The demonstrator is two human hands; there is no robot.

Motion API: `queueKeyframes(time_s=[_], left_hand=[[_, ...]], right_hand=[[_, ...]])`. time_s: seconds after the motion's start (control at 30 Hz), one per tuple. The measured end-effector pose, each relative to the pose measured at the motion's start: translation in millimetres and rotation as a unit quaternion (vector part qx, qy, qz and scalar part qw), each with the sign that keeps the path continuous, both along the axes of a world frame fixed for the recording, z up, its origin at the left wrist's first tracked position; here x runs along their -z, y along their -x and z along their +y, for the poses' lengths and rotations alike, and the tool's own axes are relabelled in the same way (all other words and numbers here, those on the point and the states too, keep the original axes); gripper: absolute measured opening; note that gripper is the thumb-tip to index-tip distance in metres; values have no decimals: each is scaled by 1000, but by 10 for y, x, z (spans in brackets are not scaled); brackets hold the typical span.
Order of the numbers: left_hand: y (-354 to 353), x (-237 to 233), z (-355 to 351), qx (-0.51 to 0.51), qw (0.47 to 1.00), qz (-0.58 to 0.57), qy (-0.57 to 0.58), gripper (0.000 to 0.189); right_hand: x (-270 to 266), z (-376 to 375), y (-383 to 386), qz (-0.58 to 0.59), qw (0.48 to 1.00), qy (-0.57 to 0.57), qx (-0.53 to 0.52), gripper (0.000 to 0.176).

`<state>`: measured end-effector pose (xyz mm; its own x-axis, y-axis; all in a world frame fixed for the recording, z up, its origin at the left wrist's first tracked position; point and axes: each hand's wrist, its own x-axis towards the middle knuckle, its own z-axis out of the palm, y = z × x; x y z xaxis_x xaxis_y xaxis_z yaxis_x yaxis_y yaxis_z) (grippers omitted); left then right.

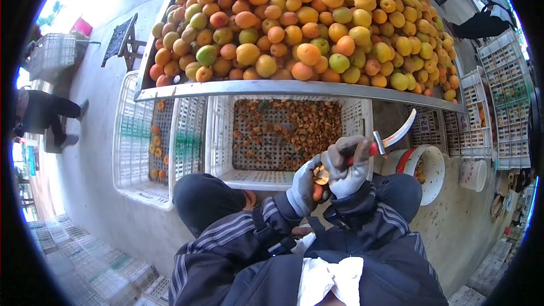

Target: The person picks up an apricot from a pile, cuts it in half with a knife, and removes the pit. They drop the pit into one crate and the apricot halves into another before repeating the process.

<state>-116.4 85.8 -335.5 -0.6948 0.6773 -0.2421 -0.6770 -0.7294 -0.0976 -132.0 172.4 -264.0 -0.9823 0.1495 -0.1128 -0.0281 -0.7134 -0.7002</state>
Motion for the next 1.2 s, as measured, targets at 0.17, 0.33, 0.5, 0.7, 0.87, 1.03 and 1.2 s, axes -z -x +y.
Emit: queueKeyframes(time_s=[0.17,0.33,0.5,0.7,0.87,1.03,1.2], left_hand=[[106,27,-110,83,995,39,-37,40],[246,33,-241,-47,886,139,441,57],[328,-216,-258,-147,735,252,612,68],[259,-96,-165,-98,844,147,507,65],[227,106,-140,-147,736,300,588,63],[265,-178,-169,-119,877,211,415,63],[412,-31,-333,-10,957,162,240,52]], right_hand=[[-39,28,118,-15,998,-23,60,41],[-92,244,96,-4,969,-249,9,24],[126,52,50,28,833,-537,-127,23],[297,58,91,86,747,-656,-70,21],[372,87,96,31,804,-586,-94,25],[300,145,151,100,792,-596,-88,27],[323,161,168,112,784,-601,-108,30]])
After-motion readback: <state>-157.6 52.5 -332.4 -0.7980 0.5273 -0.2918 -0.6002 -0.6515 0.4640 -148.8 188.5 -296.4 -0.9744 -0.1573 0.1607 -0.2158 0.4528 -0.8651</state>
